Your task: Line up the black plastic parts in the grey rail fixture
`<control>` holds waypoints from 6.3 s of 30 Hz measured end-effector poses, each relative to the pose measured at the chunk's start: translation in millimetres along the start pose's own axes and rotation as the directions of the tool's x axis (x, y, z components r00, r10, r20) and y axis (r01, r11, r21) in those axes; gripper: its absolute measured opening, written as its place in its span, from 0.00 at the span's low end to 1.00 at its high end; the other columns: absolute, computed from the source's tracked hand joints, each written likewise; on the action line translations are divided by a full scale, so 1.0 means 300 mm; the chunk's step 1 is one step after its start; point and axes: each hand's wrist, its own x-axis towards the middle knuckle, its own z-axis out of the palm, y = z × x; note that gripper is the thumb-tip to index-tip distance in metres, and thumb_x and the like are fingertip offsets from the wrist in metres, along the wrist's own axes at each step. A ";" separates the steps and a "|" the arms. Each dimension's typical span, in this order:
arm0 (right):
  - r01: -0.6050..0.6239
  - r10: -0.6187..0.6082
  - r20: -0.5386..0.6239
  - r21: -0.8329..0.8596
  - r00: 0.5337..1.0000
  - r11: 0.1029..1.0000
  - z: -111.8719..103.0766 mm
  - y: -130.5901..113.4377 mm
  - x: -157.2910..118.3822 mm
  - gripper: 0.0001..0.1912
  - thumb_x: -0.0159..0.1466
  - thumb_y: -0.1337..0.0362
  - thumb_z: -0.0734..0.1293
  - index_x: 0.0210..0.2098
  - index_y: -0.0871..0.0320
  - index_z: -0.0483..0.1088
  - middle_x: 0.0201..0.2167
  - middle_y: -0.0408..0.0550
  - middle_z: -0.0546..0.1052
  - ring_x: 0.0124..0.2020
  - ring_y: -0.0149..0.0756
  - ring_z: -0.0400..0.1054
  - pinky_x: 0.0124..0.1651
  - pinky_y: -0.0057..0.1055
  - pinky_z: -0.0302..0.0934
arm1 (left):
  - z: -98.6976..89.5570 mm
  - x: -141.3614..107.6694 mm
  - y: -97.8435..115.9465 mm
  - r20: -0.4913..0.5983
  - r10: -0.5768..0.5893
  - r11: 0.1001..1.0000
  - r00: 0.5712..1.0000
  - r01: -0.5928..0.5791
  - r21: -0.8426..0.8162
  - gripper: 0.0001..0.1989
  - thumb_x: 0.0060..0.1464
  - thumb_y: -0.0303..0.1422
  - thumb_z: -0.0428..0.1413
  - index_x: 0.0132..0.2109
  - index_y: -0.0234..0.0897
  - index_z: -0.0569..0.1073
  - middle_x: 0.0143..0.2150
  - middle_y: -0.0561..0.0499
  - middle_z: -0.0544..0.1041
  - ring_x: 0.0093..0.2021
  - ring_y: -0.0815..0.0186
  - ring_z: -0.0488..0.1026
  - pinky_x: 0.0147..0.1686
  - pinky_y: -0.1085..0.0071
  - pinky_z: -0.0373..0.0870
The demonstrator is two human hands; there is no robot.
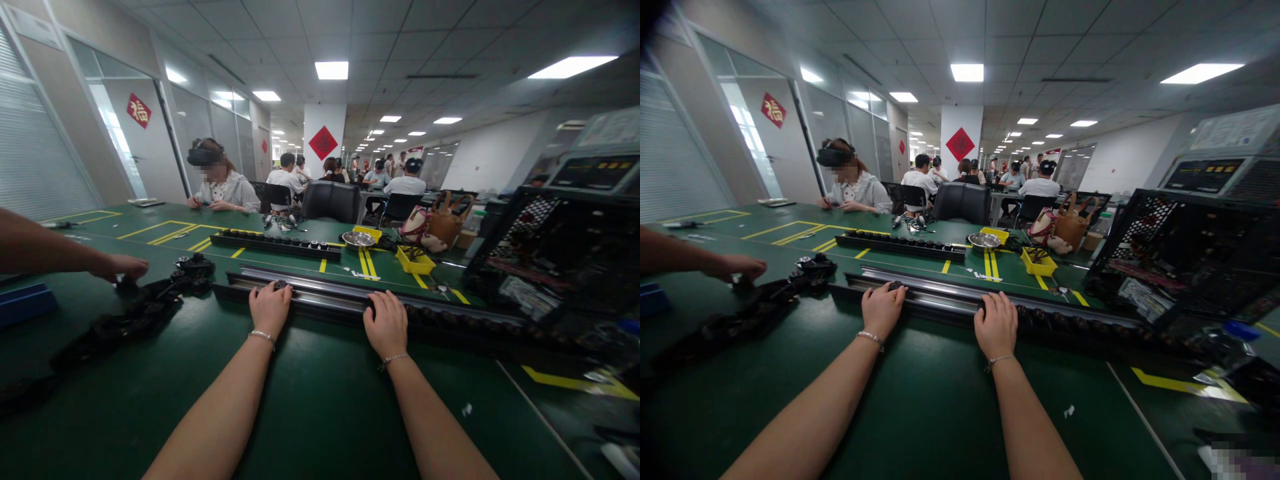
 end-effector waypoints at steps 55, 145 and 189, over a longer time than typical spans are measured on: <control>0.004 -0.004 -0.007 0.014 1.000 1.000 0.002 0.003 0.001 0.17 0.59 0.65 0.57 0.46 0.59 0.69 0.49 0.52 0.72 0.57 0.43 0.56 0.60 0.44 0.47 | 0.036 0.032 -0.089 -0.115 -0.148 0.989 0.982 0.149 0.004 0.20 0.60 0.41 0.42 0.37 0.45 0.78 0.50 0.48 0.74 0.48 0.58 0.68 0.54 0.55 0.48; -0.002 0.002 -0.001 0.016 1.000 1.000 -0.001 0.003 0.002 0.18 0.59 0.65 0.57 0.46 0.58 0.69 0.49 0.51 0.72 0.57 0.43 0.56 0.60 0.44 0.47 | 0.036 0.093 -0.252 -0.093 -0.410 0.912 0.908 0.407 -0.047 0.20 0.58 0.43 0.43 0.44 0.44 0.77 0.56 0.44 0.68 0.61 0.48 0.53 0.55 0.44 0.52; -0.009 0.009 0.004 -0.002 1.000 1.000 -0.004 -0.001 0.001 0.17 0.60 0.66 0.57 0.46 0.59 0.69 0.49 0.51 0.72 0.58 0.43 0.56 0.60 0.43 0.47 | 0.045 0.179 -0.439 0.036 -0.397 0.912 0.917 0.399 -0.100 0.22 0.59 0.41 0.41 0.49 0.38 0.76 0.58 0.41 0.65 0.54 0.49 0.65 0.54 0.55 0.60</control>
